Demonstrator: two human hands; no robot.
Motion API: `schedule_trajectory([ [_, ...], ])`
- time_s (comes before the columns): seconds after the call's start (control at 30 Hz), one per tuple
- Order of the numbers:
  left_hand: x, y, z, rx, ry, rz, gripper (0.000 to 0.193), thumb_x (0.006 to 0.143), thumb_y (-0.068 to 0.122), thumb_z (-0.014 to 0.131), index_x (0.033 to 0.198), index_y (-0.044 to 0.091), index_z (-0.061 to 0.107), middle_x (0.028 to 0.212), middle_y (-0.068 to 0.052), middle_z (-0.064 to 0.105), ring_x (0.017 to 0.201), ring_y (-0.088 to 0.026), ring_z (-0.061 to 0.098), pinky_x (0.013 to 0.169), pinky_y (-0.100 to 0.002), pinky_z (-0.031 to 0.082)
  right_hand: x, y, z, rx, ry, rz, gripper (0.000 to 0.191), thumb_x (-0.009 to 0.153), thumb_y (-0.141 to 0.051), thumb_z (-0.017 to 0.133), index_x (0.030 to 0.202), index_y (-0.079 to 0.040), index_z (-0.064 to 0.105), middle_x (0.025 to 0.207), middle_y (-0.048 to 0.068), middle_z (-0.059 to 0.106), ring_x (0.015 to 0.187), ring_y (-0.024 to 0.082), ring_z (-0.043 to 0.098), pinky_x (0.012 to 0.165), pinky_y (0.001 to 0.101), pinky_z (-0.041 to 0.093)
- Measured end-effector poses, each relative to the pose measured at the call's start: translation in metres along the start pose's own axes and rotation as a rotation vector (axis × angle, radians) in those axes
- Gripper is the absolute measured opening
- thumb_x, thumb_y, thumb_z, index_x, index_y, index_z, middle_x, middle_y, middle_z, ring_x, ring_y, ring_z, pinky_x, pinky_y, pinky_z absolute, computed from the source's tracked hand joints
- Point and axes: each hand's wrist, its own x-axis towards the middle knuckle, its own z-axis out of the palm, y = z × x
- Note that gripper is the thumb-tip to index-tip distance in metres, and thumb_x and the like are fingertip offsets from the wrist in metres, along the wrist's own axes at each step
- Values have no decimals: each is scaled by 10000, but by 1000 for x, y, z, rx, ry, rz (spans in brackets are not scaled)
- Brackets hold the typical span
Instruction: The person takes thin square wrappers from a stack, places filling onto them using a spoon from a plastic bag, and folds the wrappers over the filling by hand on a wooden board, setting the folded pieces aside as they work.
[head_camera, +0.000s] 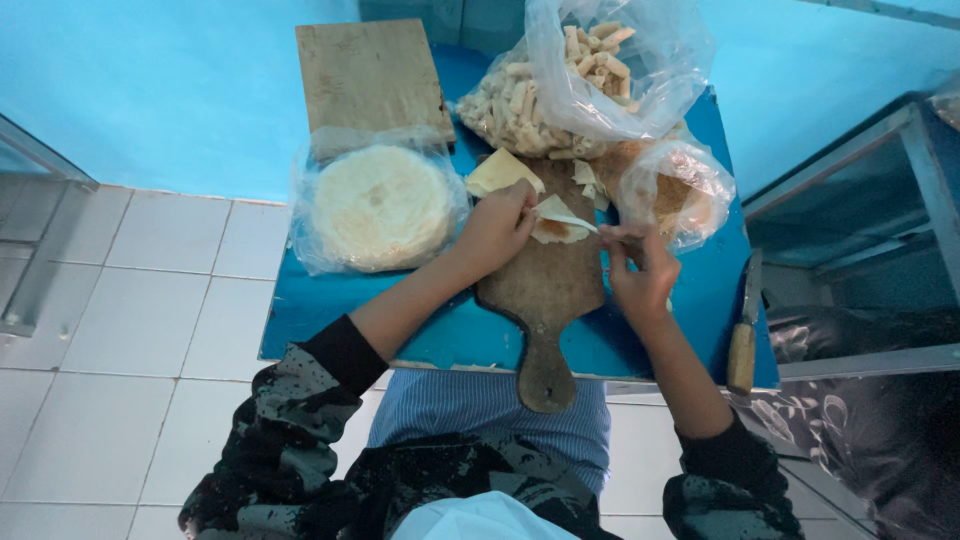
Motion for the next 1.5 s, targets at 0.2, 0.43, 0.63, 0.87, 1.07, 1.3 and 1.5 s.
schedule_trajectory([
  [0.2, 3, 6, -4, -131, -16, -53, 129, 905, 42, 637, 996, 20, 549, 892, -175, 660, 815, -340, 700, 709, -440, 549, 3, -18, -2, -143, -31, -114, 176, 959, 147, 687, 1057, 10, 635, 1047, 165, 762, 988, 231, 776, 835, 345, 648],
  [0.43, 4, 14, -5, -136, -46, 24, 85, 995, 71, 585, 1050, 10, 564, 943, -188, 656, 895, -378, 670, 774, -466, 523, 13, -7, -29, 31, 246, -105, 291, 1056, 131, 646, 1280, -8, 523, 1103, 157, 690, 958, 228, 750, 807, 319, 652],
  [0.63, 1, 12, -3, -34, -114, 97, 118, 963, 60, 583, 1072, 18, 593, 999, -186, 626, 999, -391, 614, 858, -494, 483, 24, 6, -76, -185, 515, 108, 404, 1038, 121, 576, 1404, -11, 466, 1075, 151, 708, 830, 219, 734, 751, 303, 607],
  [0.87, -3, 3, 4, 76, -145, 200, 87, 904, 81, 658, 975, 32, 661, 991, -163, 594, 983, -368, 598, 859, -464, 491, 30, -23, -45, -833, 239, -305, 465, 816, 69, 739, 1232, -35, 558, 1068, 204, 696, 909, 371, 709, 802, 401, 583],
  [1.07, -4, 2, 6, 57, -127, 227, 112, 857, 32, 650, 959, 35, 697, 988, -141, 606, 983, -347, 606, 867, -453, 502, 26, -19, 7, -243, -211, 122, 424, 848, 33, 750, 1239, -36, 602, 1018, 159, 714, 853, 275, 768, 719, 383, 605],
  [1.3, -3, 6, 5, 78, -118, 240, 136, 841, 27, 658, 972, 49, 685, 1002, -147, 613, 990, -354, 606, 873, -460, 503, 37, 11, 15, -421, -268, 244, 486, 728, -18, 835, 1126, -19, 557, 805, 114, 724, 736, 244, 726, 651, 388, 562],
  [1.5, 0, 15, 1, 84, -115, 199, 235, 886, 36, 646, 1118, 30, 610, 1038, -166, 617, 1001, -384, 594, 886, -491, 487, 40, 3, 15, -206, -252, 265, 500, 773, 50, 760, 1218, -47, 555, 820, 113, 710, 725, 216, 745, 641, 340, 574],
])
